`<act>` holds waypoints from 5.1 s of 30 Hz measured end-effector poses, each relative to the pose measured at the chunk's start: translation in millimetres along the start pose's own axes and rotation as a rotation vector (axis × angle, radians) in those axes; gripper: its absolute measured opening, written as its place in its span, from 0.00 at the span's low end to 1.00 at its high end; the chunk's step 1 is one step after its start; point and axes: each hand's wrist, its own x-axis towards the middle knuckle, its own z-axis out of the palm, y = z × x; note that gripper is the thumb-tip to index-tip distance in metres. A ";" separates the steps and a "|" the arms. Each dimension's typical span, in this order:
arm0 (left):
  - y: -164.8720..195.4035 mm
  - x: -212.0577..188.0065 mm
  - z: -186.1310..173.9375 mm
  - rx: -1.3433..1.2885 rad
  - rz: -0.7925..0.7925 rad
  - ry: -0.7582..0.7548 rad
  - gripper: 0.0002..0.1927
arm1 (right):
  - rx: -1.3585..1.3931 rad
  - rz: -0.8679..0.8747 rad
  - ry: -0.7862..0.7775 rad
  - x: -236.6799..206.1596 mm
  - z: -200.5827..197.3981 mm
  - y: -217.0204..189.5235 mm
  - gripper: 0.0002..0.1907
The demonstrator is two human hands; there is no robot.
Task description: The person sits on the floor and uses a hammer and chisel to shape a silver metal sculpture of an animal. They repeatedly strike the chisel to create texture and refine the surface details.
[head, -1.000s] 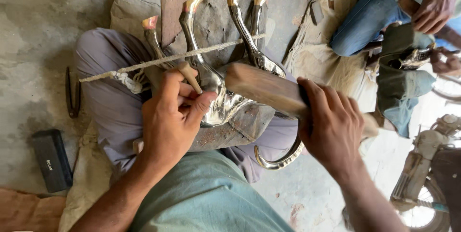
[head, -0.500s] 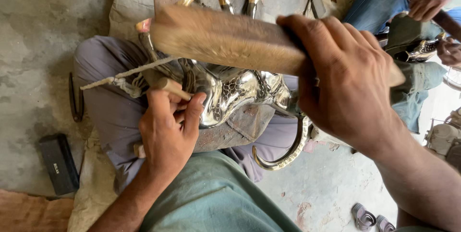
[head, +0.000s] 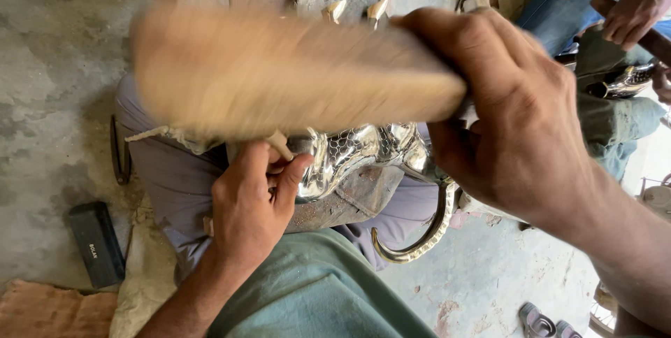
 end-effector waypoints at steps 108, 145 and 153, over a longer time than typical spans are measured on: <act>-92.4 8.3 -31.1 -0.199 0.110 -0.017 0.13 | 0.402 0.186 -0.238 38.6 74.5 -62.8 0.13; -116.3 -13.0 -21.4 -0.333 -0.081 0.146 0.11 | 0.128 -0.120 -0.298 136.2 31.7 -102.8 0.18; -120.0 1.3 -20.8 -0.277 -0.028 0.048 0.11 | 0.088 -0.121 -0.366 89.9 68.0 -64.3 0.10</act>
